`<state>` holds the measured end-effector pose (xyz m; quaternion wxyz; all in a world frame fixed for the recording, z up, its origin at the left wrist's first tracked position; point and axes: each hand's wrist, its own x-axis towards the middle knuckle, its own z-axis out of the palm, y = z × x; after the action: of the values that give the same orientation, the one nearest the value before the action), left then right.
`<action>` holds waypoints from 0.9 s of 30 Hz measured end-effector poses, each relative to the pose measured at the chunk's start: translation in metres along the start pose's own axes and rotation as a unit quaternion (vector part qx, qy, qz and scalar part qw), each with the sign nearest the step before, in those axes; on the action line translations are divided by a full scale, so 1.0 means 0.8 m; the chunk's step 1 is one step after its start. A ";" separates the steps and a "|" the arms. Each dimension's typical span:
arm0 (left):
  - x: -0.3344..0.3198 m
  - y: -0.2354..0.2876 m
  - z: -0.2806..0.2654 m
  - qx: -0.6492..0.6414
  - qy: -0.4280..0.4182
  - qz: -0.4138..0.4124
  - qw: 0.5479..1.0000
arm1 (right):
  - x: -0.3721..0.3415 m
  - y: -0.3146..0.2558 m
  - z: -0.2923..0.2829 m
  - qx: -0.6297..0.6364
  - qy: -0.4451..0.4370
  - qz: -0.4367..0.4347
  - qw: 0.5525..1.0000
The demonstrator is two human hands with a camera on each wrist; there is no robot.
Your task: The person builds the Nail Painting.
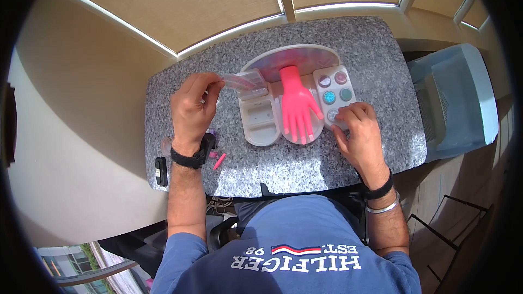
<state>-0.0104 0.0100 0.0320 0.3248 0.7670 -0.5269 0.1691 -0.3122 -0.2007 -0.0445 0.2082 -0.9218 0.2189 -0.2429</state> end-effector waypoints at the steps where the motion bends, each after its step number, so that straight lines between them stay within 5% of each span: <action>1: 0.000 -0.002 0.003 0.006 -0.010 0.013 1.000 | 0.000 0.000 0.000 0.000 -0.001 0.000 1.000; 13: -0.015 -0.011 0.028 -0.047 -0.076 0.010 0.996 | 0.000 0.000 0.001 0.001 0.000 0.004 1.000; 27: -0.117 -0.079 -0.081 -0.010 0.000 -0.223 0.975 | 0.005 -0.005 -0.011 0.005 -0.038 -0.012 0.999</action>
<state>0.0170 0.1341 0.0032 0.3620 0.8620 -0.3440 0.0871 -0.3125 -0.2024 -0.0339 0.2176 -0.9318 0.1991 -0.2115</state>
